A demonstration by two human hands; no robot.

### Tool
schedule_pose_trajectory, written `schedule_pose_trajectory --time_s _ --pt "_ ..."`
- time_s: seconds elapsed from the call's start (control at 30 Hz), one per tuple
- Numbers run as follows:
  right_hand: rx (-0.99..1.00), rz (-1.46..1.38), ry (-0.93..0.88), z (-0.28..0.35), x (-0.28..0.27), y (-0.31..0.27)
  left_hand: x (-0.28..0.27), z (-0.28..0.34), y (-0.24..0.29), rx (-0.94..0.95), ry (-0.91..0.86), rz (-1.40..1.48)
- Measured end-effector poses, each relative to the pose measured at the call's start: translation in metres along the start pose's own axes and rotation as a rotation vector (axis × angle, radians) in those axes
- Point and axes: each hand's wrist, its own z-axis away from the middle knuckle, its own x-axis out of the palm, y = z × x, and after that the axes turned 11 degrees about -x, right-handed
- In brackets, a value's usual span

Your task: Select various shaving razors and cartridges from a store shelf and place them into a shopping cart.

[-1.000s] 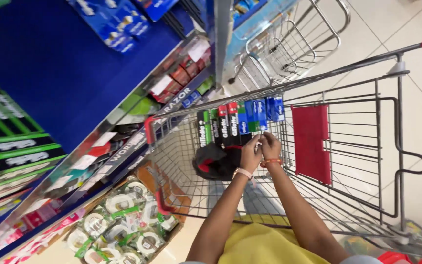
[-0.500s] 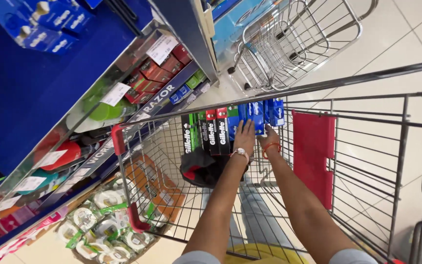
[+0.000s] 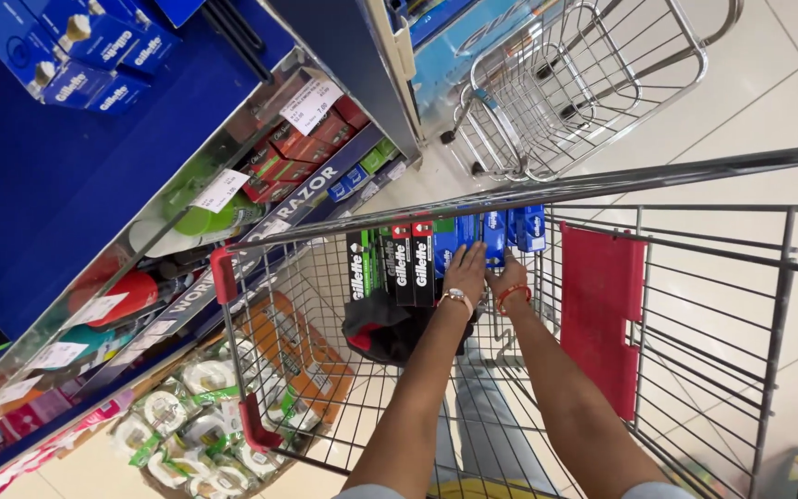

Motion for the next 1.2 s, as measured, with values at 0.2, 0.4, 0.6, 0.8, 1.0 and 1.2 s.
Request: schedule_pose_trajectory --time_s 0.2,0.4,0.6,0.8,1.0,1.2 --pt "0.017 0.007 0.158 -0.002 0.001 -0.020 -0.088 0.013 -0.020 0.063 -0.343 -0.139" --pt "0.162 0.196 0.111 -0.006 -0.015 -0.042 -0.068 0.017 -0.023 0.065 -0.267 0.069" --pt "0.022 -0.024 0.369 0.016 -0.032 -0.035 -0.067 0.034 -0.016 -0.135 -0.085 0.834" --pt "0.291 -1.252 0.273 0.064 -0.075 -0.038 -0.129 0.052 -0.024 -0.620 -0.199 1.567" --pt "0.168 -1.877 -0.151 0.142 -0.116 -0.112 -0.243 0.095 -0.046 -0.343 -0.095 2.205" --pt "0.179 -1.936 -0.345 0.195 -0.130 -0.161 -0.290 0.130 -0.057 -0.212 -0.158 2.471"
